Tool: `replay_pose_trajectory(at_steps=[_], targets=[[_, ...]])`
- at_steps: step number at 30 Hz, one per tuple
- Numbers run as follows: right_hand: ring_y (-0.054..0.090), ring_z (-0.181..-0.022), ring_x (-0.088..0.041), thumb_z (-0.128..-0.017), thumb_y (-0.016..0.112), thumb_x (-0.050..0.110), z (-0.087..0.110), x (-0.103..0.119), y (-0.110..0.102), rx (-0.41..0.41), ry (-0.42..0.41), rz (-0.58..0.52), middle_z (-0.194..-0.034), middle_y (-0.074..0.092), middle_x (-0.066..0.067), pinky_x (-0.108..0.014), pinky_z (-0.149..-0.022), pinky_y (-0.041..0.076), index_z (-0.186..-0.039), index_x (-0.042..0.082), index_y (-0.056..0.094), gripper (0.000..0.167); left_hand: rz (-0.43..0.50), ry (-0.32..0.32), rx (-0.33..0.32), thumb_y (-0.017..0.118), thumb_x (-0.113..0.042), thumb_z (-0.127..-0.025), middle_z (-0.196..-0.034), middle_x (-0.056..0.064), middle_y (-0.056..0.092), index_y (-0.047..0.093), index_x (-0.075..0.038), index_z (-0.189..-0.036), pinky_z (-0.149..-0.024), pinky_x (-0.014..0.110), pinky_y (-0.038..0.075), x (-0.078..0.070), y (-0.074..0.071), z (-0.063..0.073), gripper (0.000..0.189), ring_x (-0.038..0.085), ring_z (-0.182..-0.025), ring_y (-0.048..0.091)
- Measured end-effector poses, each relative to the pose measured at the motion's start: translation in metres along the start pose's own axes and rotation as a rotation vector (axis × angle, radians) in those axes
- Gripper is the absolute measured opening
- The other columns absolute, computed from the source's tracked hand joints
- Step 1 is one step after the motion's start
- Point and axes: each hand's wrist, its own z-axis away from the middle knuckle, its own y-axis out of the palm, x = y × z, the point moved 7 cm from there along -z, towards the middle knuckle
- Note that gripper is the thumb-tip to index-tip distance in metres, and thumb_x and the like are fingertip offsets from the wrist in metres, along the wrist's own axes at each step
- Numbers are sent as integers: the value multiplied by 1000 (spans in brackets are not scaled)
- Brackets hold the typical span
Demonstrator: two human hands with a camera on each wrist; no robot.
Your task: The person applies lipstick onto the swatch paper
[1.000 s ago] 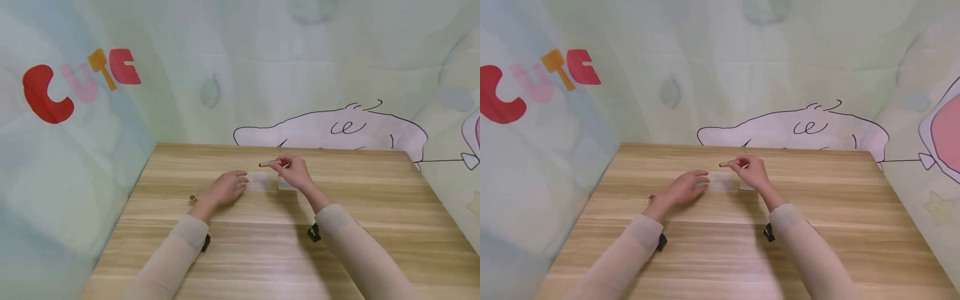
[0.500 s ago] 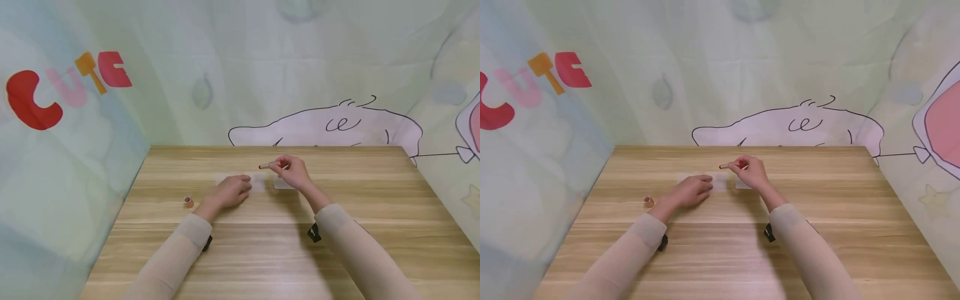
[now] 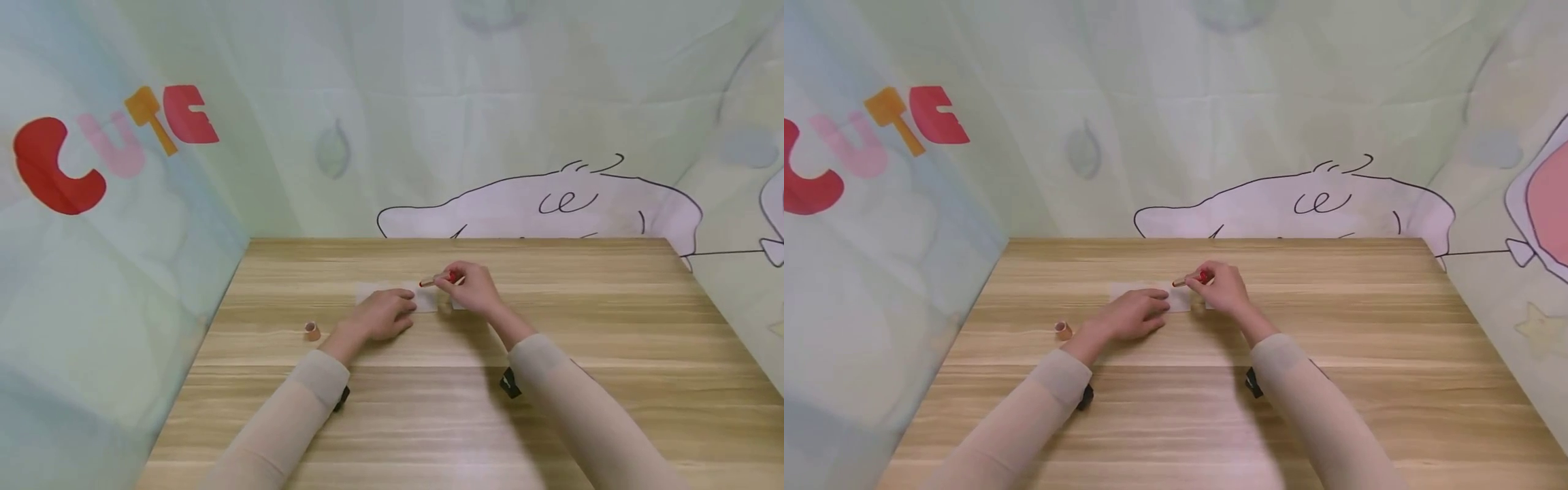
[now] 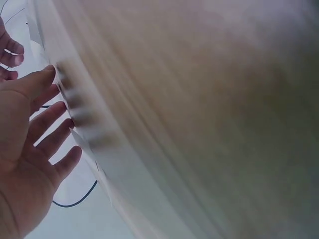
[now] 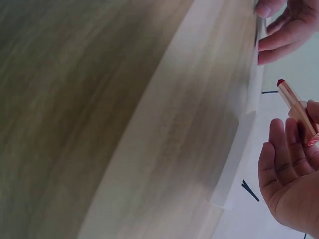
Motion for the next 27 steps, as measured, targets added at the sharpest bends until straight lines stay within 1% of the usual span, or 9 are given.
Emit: replay_pose_trajectory(at_steps=[5, 8, 14, 19, 23, 27], targets=[[60, -62, -14, -91, 77, 25, 0, -2, 7, 37, 4, 43, -79, 68, -1, -26, -51, 46, -89, 10, 71, 17, 9, 7, -6, 67, -19, -98, -142, 17, 58, 68, 0, -129, -114, 41, 39, -1, -1, 1, 36, 30, -134, 53], [58, -62, -14, -91, 77, 27, 0, -2, 9, 37, 6, 80, -79, 67, -1, -27, -52, 45, -88, 11, 71, 18, 13, 10, -15, 67, -19, -97, -141, 16, 58, 68, 0, -128, -113, 40, 40, -2, -2, 1, 36, 29, -133, 53], [54, -68, -18, -91, 78, 28, -2, -2, 9, 23, 15, 138, -78, 65, -2, -29, -57, 40, -83, 11, 67, 21, 19, -11, 0, 67, -21, -98, -144, 14, 57, 67, -2, -130, -114, 39, 39, -3, -3, 0, 37, 28, -135, 52], [54, -69, -18, -91, 78, 28, -3, -1, 12, 35, 17, 137, -79, 66, -2, -28, -57, 40, -83, 11, 67, 22, 16, -18, 3, 68, -21, -98, -144, 14, 57, 67, -2, -130, -114, 38, 39, -1, -3, 0, 38, 28, -135, 52], [54, -68, -17, -91, 78, 28, -3, 0, 14, 42, 9, 135, -78, 65, -2, -28, -57, 39, -81, 11, 65, 23, 30, -19, 13, 68, -20, -98, -144, 14, 56, 66, -1, -131, -115, 38, 38, 1, -2, 1, 38, 28, -136, 51], [52, -67, -17, -91, 78, 28, -3, 0, 16, 52, 19, 124, -77, 63, -1, -28, -57, 38, -79, 12, 63, 25, 48, -28, 26, 67, -20, -98, -146, 14, 55, 66, -1, -132, -115, 39, 37, 3, -1, 2, 39, 28, -137, 50]])
